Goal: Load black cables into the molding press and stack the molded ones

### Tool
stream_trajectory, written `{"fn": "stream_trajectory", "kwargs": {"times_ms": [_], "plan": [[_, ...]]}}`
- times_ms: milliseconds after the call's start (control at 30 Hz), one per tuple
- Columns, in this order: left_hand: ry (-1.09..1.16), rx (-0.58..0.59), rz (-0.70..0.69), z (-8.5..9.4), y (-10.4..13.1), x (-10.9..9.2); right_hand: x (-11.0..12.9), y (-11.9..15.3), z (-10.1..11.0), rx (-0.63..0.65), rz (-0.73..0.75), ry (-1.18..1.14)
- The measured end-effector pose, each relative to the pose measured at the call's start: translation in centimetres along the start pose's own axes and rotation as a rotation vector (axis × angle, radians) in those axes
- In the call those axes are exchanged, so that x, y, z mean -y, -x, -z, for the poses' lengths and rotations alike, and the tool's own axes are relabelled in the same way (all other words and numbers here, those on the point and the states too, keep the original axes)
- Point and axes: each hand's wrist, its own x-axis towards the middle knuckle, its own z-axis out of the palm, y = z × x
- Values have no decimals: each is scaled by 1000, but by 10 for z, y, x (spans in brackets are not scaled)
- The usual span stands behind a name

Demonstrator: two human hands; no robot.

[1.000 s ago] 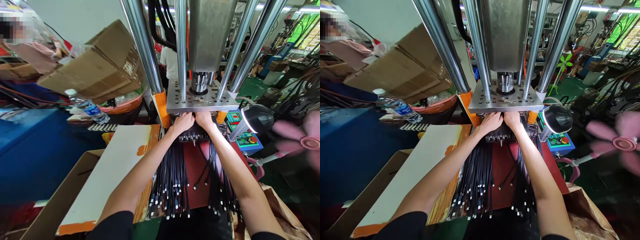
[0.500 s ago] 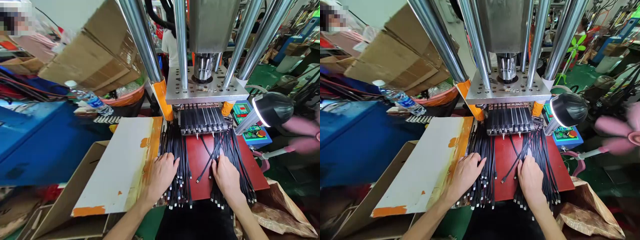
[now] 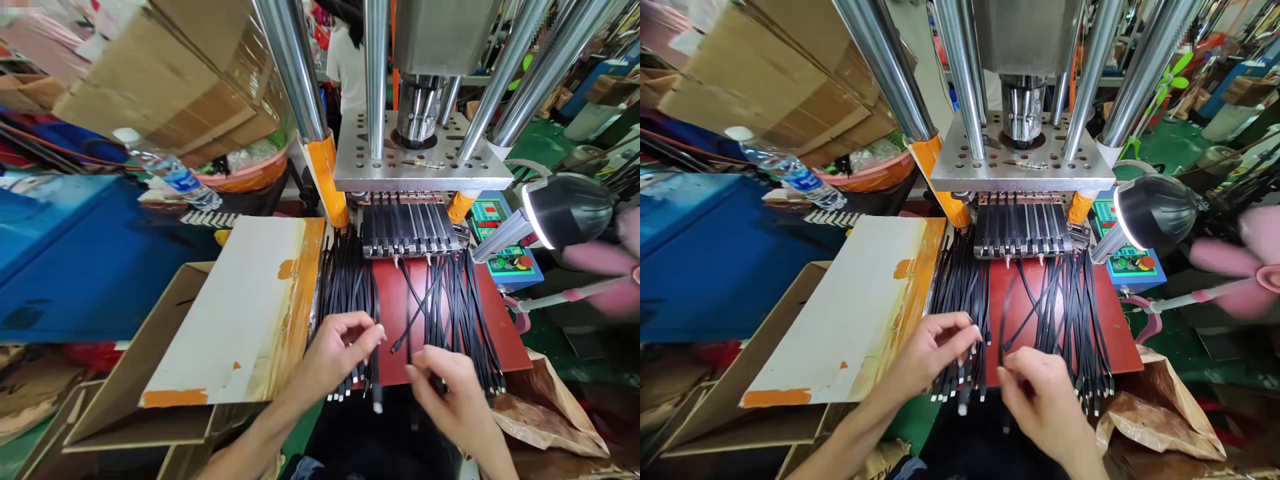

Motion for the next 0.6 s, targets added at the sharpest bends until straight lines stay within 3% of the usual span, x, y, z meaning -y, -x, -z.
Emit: {"fn": "stream_trajectory", "kwargs": {"times_ms": [133, 267, 367, 533, 600], "plan": [[217, 25, -4, -27, 17, -2, 11, 3, -20, 73, -9, -82], [177, -12, -27, -30, 23, 3, 6, 6, -20, 40, 17, -71], [157, 29, 3, -28, 23, 8, 5, 8, -16, 137, -12, -73], [-90, 60, -124, -32, 31, 17, 1, 4, -5, 370, -167, -255], [-206, 115, -166, -36, 38, 24, -9, -2, -5, 282, -286, -465]]}}
